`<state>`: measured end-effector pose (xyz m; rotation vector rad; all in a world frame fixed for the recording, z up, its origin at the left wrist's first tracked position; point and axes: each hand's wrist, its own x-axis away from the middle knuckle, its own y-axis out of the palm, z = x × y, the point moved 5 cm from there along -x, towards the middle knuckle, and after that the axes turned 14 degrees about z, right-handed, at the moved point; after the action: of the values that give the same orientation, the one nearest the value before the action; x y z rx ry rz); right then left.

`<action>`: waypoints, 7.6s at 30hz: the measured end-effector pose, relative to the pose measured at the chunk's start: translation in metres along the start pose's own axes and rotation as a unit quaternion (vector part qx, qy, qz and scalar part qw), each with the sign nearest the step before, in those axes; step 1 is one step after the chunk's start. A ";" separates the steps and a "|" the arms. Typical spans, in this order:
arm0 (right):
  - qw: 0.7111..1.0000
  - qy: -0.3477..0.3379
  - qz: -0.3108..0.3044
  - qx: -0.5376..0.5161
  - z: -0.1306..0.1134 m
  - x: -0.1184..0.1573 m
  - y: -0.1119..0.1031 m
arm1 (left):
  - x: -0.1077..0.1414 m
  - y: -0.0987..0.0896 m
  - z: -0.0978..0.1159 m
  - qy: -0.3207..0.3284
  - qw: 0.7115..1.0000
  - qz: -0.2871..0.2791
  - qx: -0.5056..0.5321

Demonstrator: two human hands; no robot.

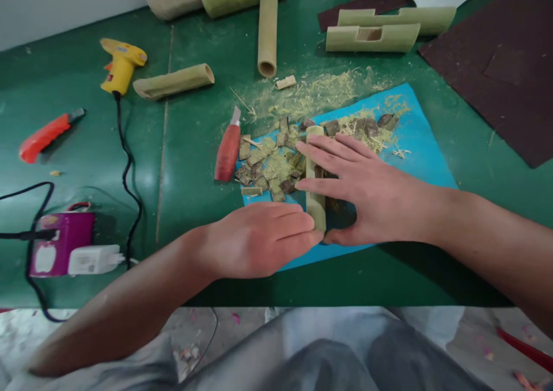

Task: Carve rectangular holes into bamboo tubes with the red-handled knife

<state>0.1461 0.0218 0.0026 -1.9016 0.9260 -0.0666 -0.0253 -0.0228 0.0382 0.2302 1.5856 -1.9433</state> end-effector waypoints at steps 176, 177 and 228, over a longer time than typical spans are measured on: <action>0.948 0.084 0.047 0.303 -0.003 -0.012 -0.002 | 0.003 0.012 -0.055 -0.164 0.953 0.204 -0.154; 0.950 0.079 0.046 0.300 -0.003 -0.013 -0.002 | 0.003 0.013 -0.056 -0.165 0.954 0.203 -0.149; 0.972 0.143 0.049 0.179 0.012 -0.016 -0.002 | 0.004 0.020 -0.060 -0.177 0.965 0.152 -0.120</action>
<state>0.1405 0.0414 0.0033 -1.5308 1.1170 -0.4307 -0.0320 0.0294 0.0036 0.0186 1.4334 -1.4500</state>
